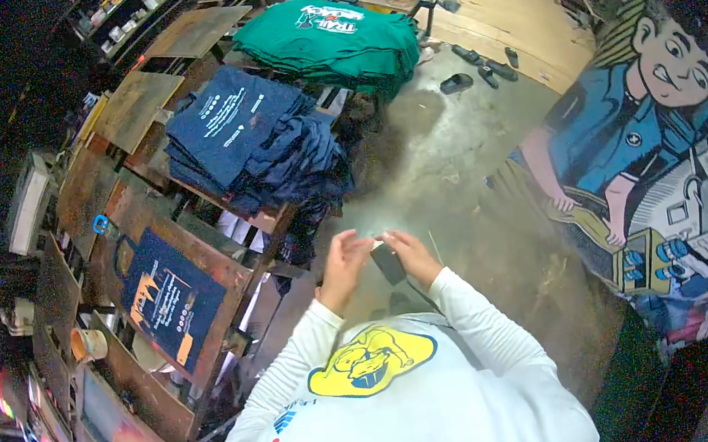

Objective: Applying ink through a screen onto a t-shirt using a squeegee.

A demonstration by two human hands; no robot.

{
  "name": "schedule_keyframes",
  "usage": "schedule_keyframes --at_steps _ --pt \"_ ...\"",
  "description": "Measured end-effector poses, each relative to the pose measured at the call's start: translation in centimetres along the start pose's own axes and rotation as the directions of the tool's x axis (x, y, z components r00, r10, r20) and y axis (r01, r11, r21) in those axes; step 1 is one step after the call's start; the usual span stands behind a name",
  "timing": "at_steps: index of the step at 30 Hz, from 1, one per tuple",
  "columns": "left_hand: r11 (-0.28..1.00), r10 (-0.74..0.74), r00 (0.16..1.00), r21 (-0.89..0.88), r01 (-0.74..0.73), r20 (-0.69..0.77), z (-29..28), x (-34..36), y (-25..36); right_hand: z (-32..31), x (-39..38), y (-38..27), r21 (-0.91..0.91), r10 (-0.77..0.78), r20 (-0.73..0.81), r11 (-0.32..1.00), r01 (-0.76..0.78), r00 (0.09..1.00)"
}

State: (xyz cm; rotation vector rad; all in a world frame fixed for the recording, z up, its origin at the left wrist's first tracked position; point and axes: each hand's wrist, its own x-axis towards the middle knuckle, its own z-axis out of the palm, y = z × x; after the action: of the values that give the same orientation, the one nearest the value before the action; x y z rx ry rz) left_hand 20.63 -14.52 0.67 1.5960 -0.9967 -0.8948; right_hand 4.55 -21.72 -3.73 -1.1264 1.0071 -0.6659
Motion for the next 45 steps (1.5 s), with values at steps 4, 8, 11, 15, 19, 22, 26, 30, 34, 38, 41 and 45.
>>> schedule_keyframes --at_steps 4,8,11,15,19,22,26,30,34,38,41,45 --pt "0.814 -0.231 0.851 -0.386 0.435 0.472 1.4 1.0 -1.0 -2.1 2.4 -0.4 -0.405 -0.090 0.204 0.899 0.168 0.975" --pt "0.745 -0.364 0.824 -0.395 0.537 0.434 2.0 0.9 -3.0 -2.9 4.5 0.1 -0.495 0.095 0.341 0.864 0.092 0.935" --pt "0.782 -0.419 0.818 -0.301 0.546 0.395 1.2 0.2 -5.3 -4.2 4.9 0.0 -0.540 0.216 0.518 0.833 0.121 0.828" --pt "0.787 -0.415 0.887 -0.410 0.462 0.203 -1.9 -2.0 -7.9 -6.5 4.4 -0.8 -0.702 0.457 0.560 0.705 0.103 0.691" --pt "0.757 -0.392 0.912 -0.523 0.392 0.116 -4.9 -4.1 -8.8 -8.5 3.1 -1.5 -0.784 0.473 0.423 0.619 0.050 0.773" --pt "0.719 -0.480 0.871 -0.523 0.458 0.102 -6.3 -5.0 -8.4 -8.7 2.3 -2.2 -0.888 0.577 0.253 0.457 -0.051 0.777" --pt "0.782 -0.417 0.903 -0.467 0.413 0.102 -8.7 -5.4 -7.4 -7.4 0.6 -1.5 -0.868 0.563 0.332 0.497 0.010 0.757" --pt "0.783 -0.419 0.903 -0.465 0.414 0.098 -11.2 -5.8 -6.9 -6.9 -0.4 3.0 -0.845 0.596 0.307 0.529 -0.075 0.742" --pt "0.827 -0.384 0.921 -0.419 0.376 0.069 -13.7 -8.3 -7.6 -9.6 -2.0 9.9 -0.917 0.568 0.398 0.277 0.288 0.720" --pt "0.827 -0.387 0.916 -0.400 0.395 0.105 -16.2 -10.9 -9.4 -12.7 -4.8 15.1 -0.997 0.625 0.053 0.076 0.007 0.778" --pt "0.825 -0.409 0.906 -0.381 0.418 0.108 -17.4 -12.1 -10.8 -13.3 -6.2 19.9 -0.964 0.746 -0.029 0.154 -0.215 0.665" --pt "0.815 -0.413 0.893 -0.366 0.450 0.177 -18.5 -13.7 -12.8 -13.3 -9.5 27.9 -0.622 0.802 0.011 0.473 -0.624 0.597"
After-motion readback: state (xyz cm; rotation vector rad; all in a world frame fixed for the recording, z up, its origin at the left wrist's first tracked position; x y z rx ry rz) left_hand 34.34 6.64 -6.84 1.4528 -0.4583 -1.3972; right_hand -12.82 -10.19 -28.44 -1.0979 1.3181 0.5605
